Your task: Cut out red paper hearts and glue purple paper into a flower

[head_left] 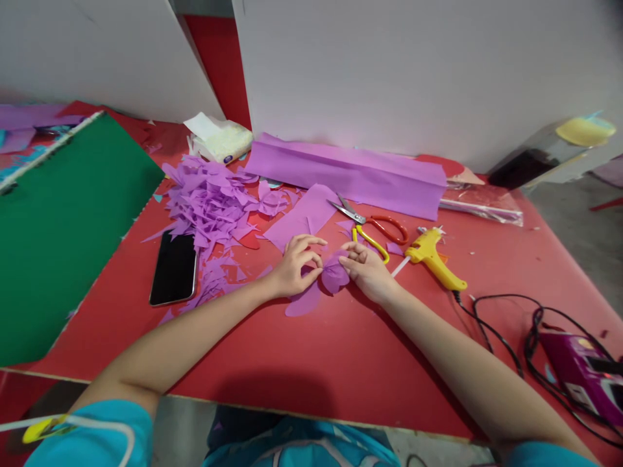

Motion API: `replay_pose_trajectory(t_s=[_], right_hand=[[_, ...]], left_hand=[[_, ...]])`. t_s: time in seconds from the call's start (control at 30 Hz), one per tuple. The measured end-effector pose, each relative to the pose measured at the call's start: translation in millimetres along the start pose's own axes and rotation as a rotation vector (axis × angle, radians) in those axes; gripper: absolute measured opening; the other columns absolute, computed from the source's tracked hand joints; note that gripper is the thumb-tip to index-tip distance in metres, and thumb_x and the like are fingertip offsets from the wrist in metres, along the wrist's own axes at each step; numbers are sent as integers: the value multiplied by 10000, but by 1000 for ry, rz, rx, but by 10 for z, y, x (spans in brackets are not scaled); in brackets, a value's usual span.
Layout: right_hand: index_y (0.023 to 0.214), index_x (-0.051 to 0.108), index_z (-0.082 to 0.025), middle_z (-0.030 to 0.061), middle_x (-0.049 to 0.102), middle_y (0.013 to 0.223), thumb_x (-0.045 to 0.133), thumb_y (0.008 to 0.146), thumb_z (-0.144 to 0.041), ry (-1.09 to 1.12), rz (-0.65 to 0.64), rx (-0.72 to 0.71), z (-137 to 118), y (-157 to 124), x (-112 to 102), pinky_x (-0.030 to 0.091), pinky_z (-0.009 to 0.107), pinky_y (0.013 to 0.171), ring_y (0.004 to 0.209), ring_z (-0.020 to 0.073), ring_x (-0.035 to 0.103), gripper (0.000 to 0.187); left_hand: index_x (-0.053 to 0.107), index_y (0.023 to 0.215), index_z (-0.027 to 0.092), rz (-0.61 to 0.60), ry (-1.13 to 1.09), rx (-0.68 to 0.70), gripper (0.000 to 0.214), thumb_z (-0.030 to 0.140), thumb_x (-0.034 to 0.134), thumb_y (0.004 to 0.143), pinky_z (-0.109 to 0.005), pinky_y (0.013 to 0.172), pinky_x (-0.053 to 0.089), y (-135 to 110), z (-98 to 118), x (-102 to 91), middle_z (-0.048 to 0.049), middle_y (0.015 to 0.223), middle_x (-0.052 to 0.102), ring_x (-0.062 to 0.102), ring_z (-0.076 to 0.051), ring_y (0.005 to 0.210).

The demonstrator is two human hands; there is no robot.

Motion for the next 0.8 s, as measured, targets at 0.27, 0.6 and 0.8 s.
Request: replay_pose_trajectory(t_s=[0.27, 0.6, 0.8], right_hand=[[911, 453, -220, -86, 568, 595, 734, 605, -287, -151, -92, -17, -3, -34, 96, 404, 207, 468, 481, 73, 516, 421], [854, 429, -229, -88, 537, 612, 689, 649, -270, -156, 34, -204, -119, -29, -21, 388, 197, 458, 478, 60, 497, 333], [876, 428, -231, -33, 517, 711, 595, 732, -280, -435, 145, -400, -313, -129, -48, 450, 282, 582, 588, 105, 507, 226]], left_hand=[[543, 728, 181, 88, 26, -37, 41, 165, 541, 766, -440, 975, 347, -15, -61, -68, -84, 1151, 537, 415, -219, 1133], [542, 738, 174, 96, -19, -112, 40, 163, 532, 775, -448, 956, 371, -7, -165, -78, -94, 1151, 533, 459, -217, 1099], [555, 713, 166, 66, -3, -128, 48, 169, 554, 761, -449, 952, 352, -11, -181, -40, -93, 1155, 533, 439, -230, 1110]])
Point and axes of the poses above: each hand's wrist, its own y-axis towards the middle knuckle, its own x-axis out of the palm, z = x × y, the point moved 9 cm from there along y, towards the middle knuckle
